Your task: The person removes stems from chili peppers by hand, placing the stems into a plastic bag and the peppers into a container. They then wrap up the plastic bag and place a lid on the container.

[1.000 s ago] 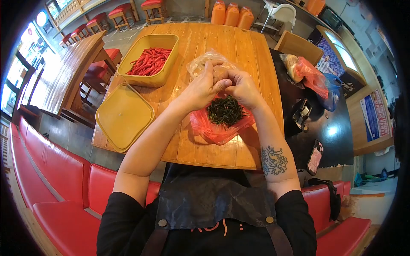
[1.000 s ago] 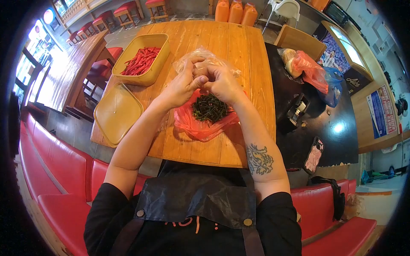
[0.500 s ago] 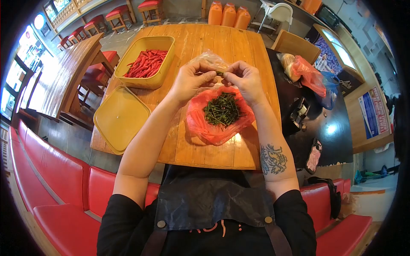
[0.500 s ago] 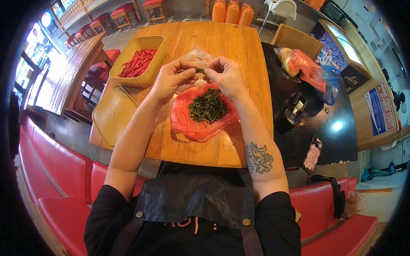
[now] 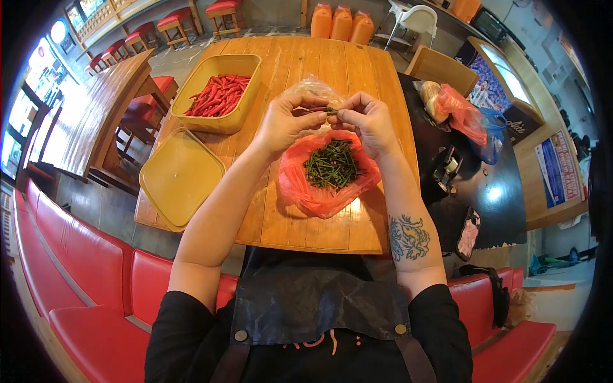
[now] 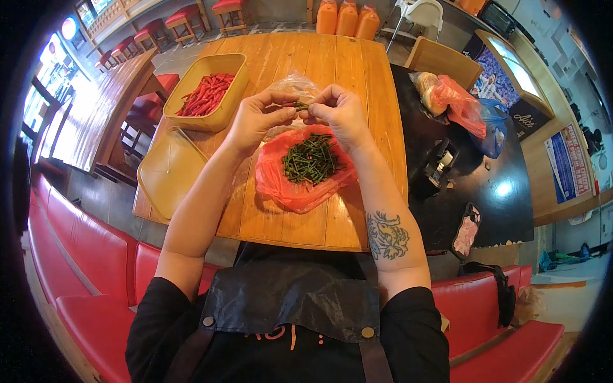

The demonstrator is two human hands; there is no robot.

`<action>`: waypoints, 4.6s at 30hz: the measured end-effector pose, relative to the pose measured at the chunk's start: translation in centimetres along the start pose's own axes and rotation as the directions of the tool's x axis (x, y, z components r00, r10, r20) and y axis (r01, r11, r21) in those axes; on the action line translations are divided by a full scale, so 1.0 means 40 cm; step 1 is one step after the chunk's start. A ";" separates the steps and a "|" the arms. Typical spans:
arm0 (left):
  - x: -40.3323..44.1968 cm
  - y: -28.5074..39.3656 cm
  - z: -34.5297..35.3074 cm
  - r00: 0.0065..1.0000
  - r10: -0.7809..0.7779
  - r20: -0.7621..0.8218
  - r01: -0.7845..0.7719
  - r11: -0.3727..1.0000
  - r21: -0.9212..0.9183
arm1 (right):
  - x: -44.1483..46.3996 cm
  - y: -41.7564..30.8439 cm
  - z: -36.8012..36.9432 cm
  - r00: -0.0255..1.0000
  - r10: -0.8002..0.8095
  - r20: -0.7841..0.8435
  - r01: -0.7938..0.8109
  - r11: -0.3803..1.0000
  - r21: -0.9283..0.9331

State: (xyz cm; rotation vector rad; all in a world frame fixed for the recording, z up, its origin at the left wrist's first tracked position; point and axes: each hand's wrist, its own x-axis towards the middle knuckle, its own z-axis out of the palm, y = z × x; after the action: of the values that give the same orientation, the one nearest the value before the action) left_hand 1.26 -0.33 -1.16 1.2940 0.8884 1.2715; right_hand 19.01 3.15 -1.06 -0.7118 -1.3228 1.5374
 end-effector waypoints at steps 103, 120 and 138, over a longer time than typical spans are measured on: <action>0.061 -0.064 -0.080 0.993 0.101 0.068 -0.099 0.337 0.936 | -0.025 -0.024 0.011 0.964 0.138 0.228 0.057 0.728 -0.683; 0.049 -0.060 -0.101 0.999 0.035 0.029 -0.042 0.504 0.863 | -0.017 0.058 0.006 0.914 -0.033 0.405 0.403 0.197 -0.894; 0.034 -0.028 -0.052 0.996 0.075 -0.053 -0.080 0.991 -0.108 | 0.000 0.043 0.055 0.937 -0.342 0.069 0.322 0.770 -0.551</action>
State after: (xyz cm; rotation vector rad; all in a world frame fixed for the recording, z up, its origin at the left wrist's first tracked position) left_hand -0.38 1.56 -2.29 1.2251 0.7967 1.3986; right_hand 16.57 2.32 -2.16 -0.7971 -1.7884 0.8417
